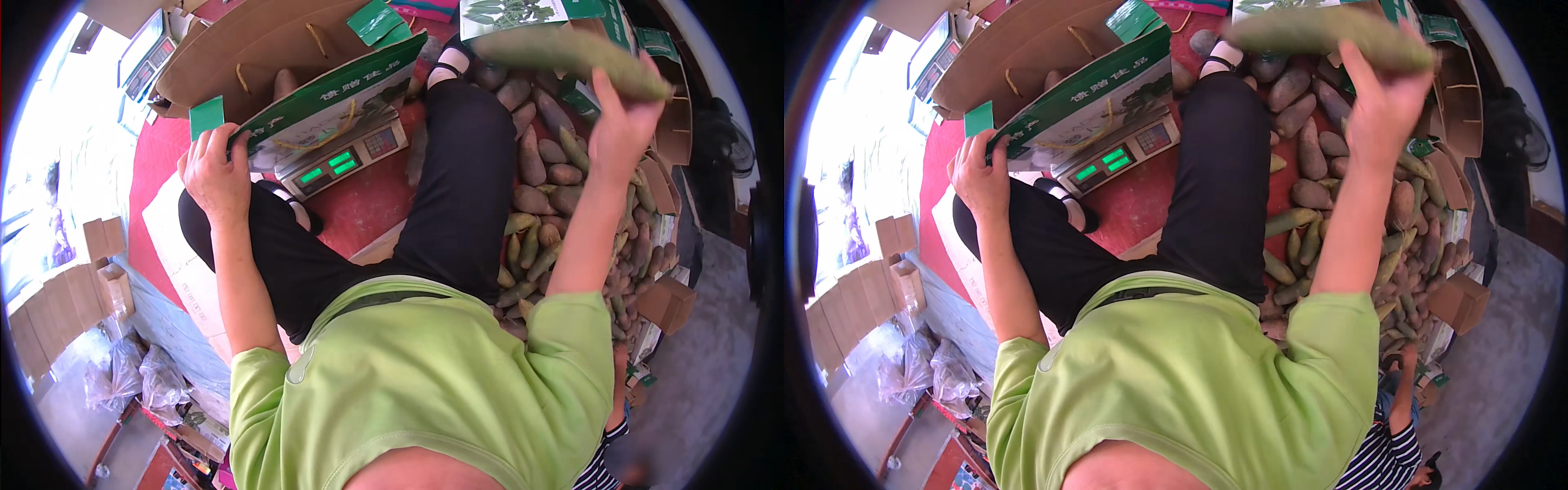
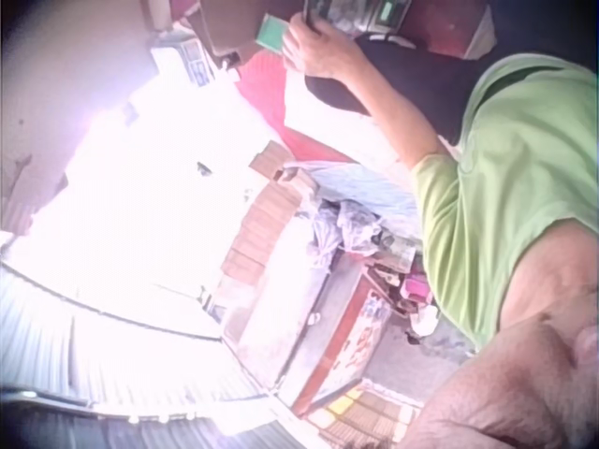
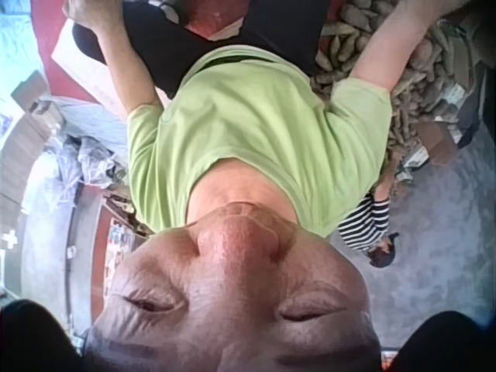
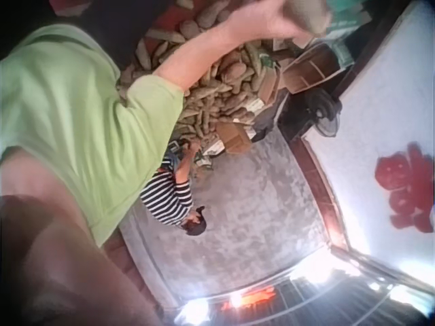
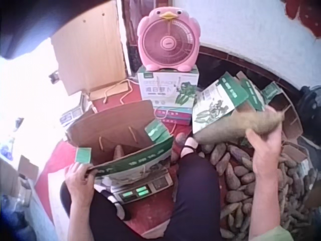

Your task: Weighing and packaging vegetables into cardboard boxes.

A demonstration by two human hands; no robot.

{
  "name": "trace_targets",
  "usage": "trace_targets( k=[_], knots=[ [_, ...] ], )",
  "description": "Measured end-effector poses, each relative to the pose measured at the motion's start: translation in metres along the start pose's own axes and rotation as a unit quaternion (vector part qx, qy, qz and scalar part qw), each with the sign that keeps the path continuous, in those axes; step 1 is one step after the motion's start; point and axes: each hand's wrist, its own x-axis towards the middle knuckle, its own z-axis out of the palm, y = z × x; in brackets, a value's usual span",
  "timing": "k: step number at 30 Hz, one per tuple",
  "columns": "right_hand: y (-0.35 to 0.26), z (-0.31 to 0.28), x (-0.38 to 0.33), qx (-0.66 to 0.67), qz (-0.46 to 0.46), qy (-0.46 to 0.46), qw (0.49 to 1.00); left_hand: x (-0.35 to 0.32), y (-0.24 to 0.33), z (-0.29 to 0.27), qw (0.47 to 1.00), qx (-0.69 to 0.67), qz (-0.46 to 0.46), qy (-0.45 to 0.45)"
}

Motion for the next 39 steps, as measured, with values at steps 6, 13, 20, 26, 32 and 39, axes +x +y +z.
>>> trace_targets(
  k=[6,13,20,26,32,39],
  knots=[
    [-0.012,0.132,0.018,0.239,0.080,-0.118,0.961,0.000,-0.002,0.002,1.000,-0.001,0.007,-0.006],
    [0.045,0.134,0.006,0.196,0.281,-0.225,0.912,0.000,-0.003,0.002,1.000,-0.001,0.014,-0.005],
    [0.096,-0.027,-0.046,-0.134,0.214,-0.097,0.963,-0.001,-0.007,0.005,1.000,0.010,0.027,0.000],
    [0.148,-0.221,-0.188,-0.405,0.300,-0.047,0.863,-0.001,-0.003,0.008,1.000,0.015,0.024,0.003],
    [0.127,-0.294,-0.306,-0.536,0.427,0.006,0.728,-0.007,-0.014,0.016,0.999,-0.024,0.020,0.011],
    [0.087,-0.282,-0.345,-0.610,0.424,0.093,0.663,-0.006,-0.015,0.017,1.000,-0.005,0.003,-0.008]
  ],
)
